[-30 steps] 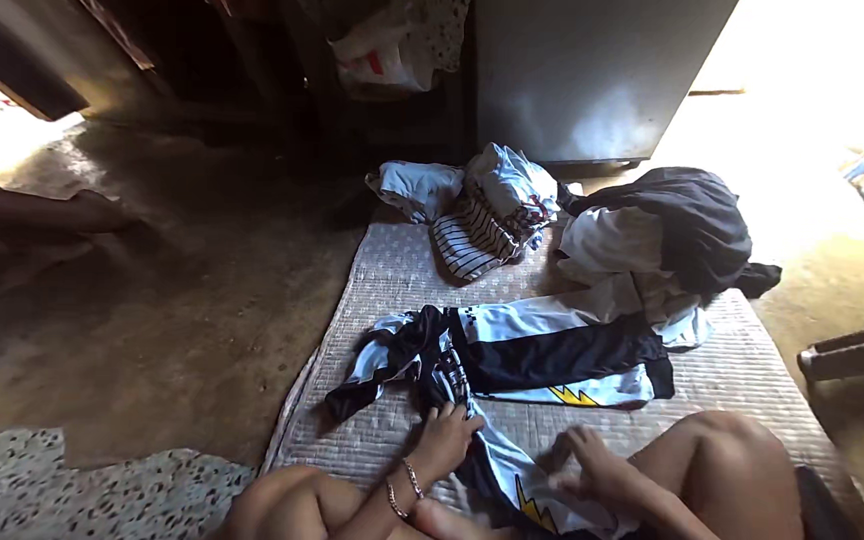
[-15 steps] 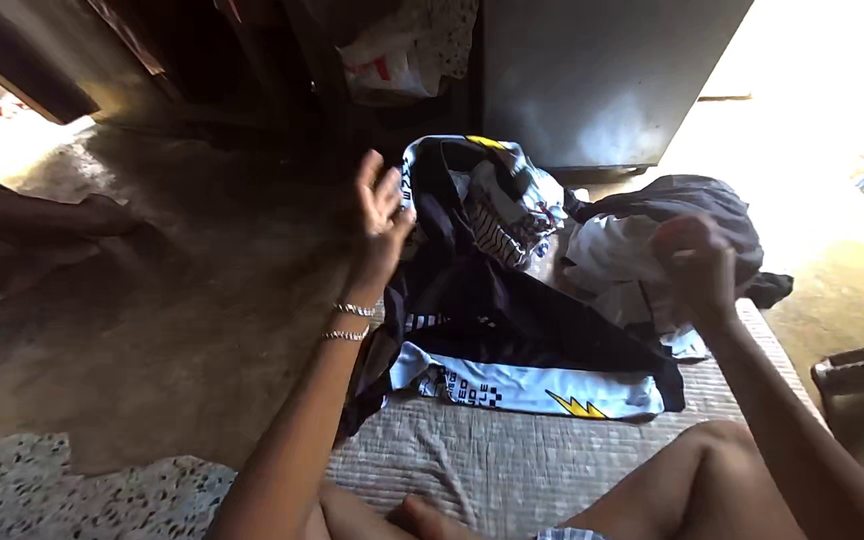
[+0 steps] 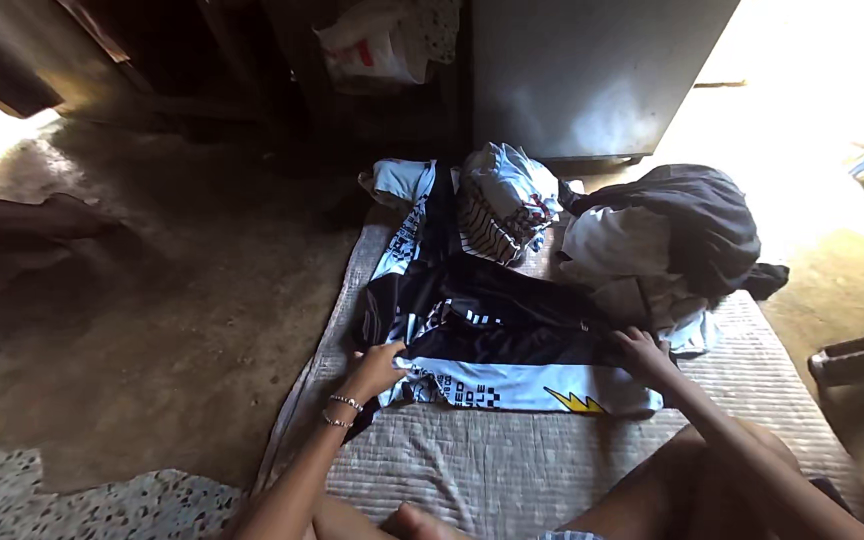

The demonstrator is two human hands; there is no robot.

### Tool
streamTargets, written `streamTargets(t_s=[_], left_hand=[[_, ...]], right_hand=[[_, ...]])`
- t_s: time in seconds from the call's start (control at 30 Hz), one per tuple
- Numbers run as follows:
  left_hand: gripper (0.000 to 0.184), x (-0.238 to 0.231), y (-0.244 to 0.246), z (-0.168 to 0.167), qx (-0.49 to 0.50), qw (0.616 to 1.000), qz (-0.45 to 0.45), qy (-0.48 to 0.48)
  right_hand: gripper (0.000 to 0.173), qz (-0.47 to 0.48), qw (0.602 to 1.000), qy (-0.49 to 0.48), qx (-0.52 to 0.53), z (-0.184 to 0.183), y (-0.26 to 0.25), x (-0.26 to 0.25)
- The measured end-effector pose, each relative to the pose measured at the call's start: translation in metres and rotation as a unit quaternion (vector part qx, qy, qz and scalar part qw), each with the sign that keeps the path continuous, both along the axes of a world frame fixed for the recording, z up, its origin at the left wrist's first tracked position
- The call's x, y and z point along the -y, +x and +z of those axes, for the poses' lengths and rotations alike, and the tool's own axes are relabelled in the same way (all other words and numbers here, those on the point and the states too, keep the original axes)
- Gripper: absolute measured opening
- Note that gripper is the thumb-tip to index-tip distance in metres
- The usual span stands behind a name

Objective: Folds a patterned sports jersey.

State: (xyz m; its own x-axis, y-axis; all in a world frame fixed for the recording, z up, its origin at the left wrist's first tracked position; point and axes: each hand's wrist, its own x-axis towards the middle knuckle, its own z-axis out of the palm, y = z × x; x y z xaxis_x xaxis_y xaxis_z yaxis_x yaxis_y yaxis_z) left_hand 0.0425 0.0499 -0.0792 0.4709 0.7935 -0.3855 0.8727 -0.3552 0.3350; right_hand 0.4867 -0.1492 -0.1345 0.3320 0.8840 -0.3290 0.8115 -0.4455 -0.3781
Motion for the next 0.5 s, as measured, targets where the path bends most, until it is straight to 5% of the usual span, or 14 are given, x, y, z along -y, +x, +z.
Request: streamTargets(t_s=[0.17,0.33,0.5], left_hand=[[0.031,0.043,-0.028,0.005,0.136,0.982,0.029,0.124],[0.025,0.041,-0.06,0.017,0.296,0.95,0.101,0.008],[0.028,0.047,-0.092,0.067,0.432,0.897,0.031,-0.087]], right_hand=[[0.058,-0.021,0.999,-0.029,0.033,0.004,0.0,0.03],[0.043,0.011,0.998,-0.011,-0.053,-0.008,0.054,0.025],[0.017,0.058,0.956,-0.003,-0.286,0.056,0.097,0.043]])
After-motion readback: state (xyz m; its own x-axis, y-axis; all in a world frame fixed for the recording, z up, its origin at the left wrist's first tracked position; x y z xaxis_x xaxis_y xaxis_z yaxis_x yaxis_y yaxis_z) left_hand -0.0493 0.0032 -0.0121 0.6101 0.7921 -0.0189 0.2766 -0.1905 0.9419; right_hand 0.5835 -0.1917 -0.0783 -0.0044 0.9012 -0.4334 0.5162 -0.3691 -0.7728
